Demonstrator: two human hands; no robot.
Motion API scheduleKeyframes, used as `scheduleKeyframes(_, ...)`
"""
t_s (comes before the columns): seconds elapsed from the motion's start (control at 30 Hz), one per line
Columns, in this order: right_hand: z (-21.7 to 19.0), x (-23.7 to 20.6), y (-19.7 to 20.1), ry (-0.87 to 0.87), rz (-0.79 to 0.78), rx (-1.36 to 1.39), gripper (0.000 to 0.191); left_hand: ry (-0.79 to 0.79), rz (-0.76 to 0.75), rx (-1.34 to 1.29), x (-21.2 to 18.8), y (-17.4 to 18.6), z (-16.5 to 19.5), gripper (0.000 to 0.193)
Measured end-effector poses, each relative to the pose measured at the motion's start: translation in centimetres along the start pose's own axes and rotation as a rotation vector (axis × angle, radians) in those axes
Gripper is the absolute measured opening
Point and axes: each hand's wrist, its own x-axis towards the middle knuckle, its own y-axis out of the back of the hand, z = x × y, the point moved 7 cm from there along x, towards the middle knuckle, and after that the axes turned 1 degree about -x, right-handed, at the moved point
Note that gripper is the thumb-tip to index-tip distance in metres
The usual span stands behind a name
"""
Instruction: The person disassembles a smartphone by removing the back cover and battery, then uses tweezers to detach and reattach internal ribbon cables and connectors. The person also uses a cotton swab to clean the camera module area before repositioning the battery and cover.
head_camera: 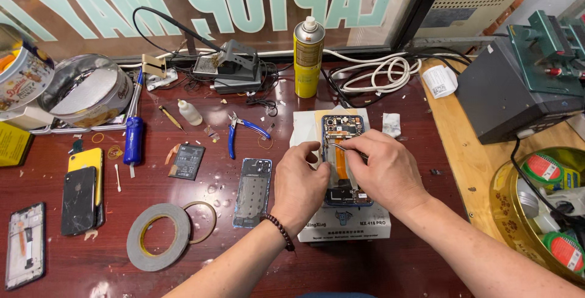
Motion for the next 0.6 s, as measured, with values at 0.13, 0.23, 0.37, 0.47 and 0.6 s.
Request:
scheduleKeyframes(0.13,0.3,0.5,-0.5,0.031,-0.037,-0.029,0.016,0.068,-0.025,-0.056,0.7,-0.2,-0.8,0.045)
scheduleKeyframes(0.23,0.8,0.8,-0.6,0.032,-0.085,-0.016,0.016,0.136,-0.011,-0.094,1.4,-0.3,-1.5,0.042)
scheduleKeyframes(0.37,0.7,1.0,-0.6,0.097,-0.077,-0.056,0.015,0.199,0.045,-0.161,2.1,0.1,-2.3,0.031)
scheduleKeyframes(0.47,0.5,1.0,-0.6,0.133,-0.078,-0.055,0.015,0.15,0.073,-0.158,2.9,0.2,-1.6,0.025)
scheduleKeyframes(0.6,0.8,1.2,-0.7,0.102,-0.118,-0.041,0.016,0.209,0.051,-0.102,3.3,-0.3,-1.4,0.02)
